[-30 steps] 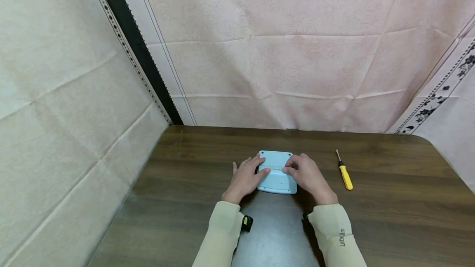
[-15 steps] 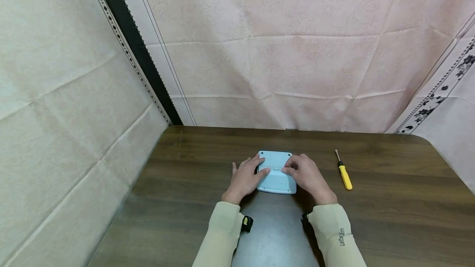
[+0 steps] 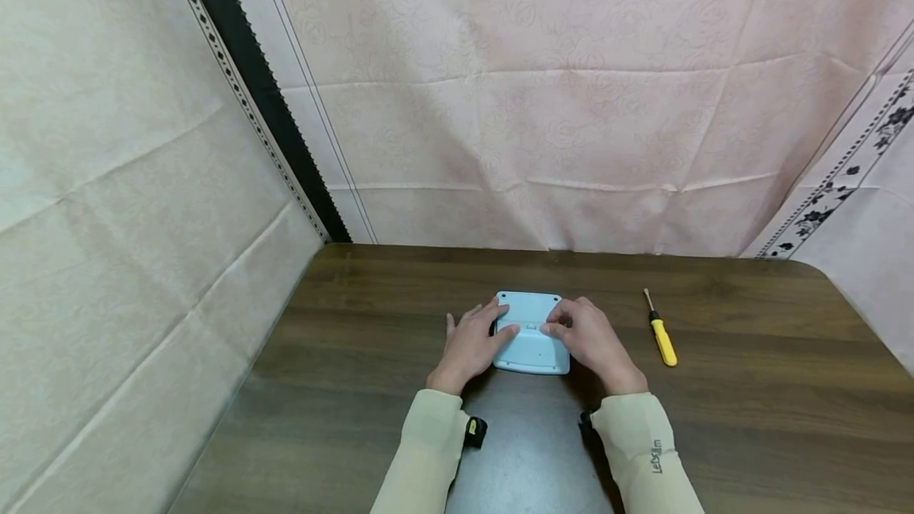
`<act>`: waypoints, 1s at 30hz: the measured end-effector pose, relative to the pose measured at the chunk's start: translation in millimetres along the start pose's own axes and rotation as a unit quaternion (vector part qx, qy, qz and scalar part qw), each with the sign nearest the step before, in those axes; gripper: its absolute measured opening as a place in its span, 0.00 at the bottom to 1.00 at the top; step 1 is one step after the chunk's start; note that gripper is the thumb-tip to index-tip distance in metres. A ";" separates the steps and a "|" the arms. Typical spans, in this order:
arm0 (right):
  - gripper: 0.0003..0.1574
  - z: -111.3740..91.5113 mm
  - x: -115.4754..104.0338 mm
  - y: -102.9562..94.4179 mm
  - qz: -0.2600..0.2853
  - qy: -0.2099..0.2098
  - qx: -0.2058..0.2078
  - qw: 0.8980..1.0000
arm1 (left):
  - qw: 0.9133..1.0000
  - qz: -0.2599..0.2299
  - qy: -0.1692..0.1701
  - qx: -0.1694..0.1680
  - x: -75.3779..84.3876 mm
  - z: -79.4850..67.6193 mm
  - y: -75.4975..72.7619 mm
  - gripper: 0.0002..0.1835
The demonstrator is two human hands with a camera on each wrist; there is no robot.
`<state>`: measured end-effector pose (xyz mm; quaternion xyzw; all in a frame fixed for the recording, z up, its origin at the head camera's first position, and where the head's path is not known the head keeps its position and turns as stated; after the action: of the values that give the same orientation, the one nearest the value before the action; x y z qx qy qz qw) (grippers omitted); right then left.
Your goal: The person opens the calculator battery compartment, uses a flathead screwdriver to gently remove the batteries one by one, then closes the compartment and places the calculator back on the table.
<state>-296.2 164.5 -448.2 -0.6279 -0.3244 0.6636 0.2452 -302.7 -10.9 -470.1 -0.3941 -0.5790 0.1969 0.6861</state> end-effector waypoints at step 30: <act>0.20 -11.4 7.6 -1.9 0.036 0.095 -0.053 0.993 | 0.990 -0.088 -0.063 0.092 -7.7 -3.2 -26.5 0.20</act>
<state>-285.8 172.7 -451.9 -0.7113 -0.3114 0.5915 0.2173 -306.6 -33.7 -454.8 -0.2640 -0.6331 0.2129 0.6958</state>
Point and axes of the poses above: each hand's wrist, its own z-axis towards the middle knuckle, its own y-axis out of the palm, x = y × z, the point moved 10 cm from there along z, towards the middle knuckle, and after that the axes turned 1 degree about z, right-handed, at the moved point
